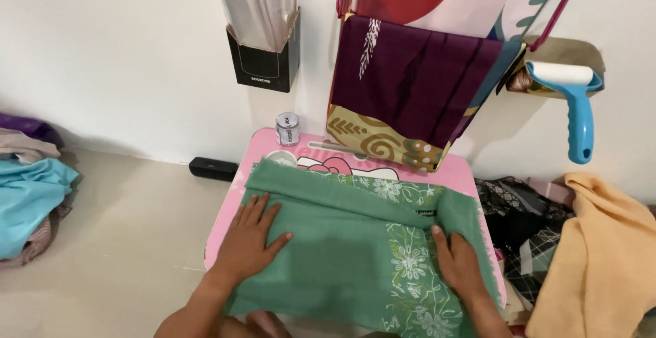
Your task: Folding a green hijab with floral patterns on a small pink table while sitting on the floor.
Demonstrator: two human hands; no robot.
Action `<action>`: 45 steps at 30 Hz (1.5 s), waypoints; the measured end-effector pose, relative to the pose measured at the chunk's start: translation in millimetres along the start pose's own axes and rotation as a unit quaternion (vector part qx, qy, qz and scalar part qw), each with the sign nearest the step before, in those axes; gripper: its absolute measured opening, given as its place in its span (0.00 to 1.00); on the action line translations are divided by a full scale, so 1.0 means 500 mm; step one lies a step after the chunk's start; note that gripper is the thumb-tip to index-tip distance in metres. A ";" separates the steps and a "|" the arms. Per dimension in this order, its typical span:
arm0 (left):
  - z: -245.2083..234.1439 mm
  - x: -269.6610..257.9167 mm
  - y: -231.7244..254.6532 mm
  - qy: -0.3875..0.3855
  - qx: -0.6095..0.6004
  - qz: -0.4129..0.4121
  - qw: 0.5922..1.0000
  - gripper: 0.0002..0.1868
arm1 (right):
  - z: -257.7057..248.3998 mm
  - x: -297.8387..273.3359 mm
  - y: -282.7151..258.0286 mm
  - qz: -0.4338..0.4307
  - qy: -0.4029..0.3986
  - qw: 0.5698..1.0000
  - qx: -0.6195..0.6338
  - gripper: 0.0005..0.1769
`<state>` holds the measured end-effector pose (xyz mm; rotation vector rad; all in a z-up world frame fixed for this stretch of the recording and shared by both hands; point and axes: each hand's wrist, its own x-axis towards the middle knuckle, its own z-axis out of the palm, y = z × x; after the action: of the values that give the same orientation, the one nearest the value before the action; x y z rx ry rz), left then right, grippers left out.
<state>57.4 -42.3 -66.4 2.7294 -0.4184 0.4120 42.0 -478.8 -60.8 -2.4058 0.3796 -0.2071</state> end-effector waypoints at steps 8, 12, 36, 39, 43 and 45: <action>0.003 -0.012 -0.050 -0.062 0.091 -0.011 0.994 0.46 | -0.007 -0.013 -0.020 -0.010 0.006 0.999 -0.053 0.34; -0.010 -0.008 -0.059 -0.090 0.093 -0.042 0.991 0.51 | -0.006 -0.012 -0.016 0.006 0.008 0.998 -0.067 0.34; -0.033 0.240 -0.091 -0.079 0.001 -0.179 0.981 0.28 | -0.050 0.068 0.019 0.142 0.151 0.903 0.376 0.34; -0.036 0.244 -0.096 -0.097 0.015 -0.183 0.978 0.32 | -0.057 0.062 0.016 0.122 0.161 0.924 0.324 0.37; -0.030 0.260 -0.113 -0.119 -0.031 -0.212 0.969 0.35 | -0.084 0.045 -0.041 0.115 0.118 0.947 0.277 0.38; -0.026 0.261 -0.125 -0.085 -0.051 -0.202 0.974 0.28 | -0.080 0.056 -0.027 0.109 0.103 0.945 0.291 0.37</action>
<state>194.7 -12.1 -29.9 2.6648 0.0777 0.0477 61.5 -502.4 -20.4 -1.7506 0.5838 -0.4100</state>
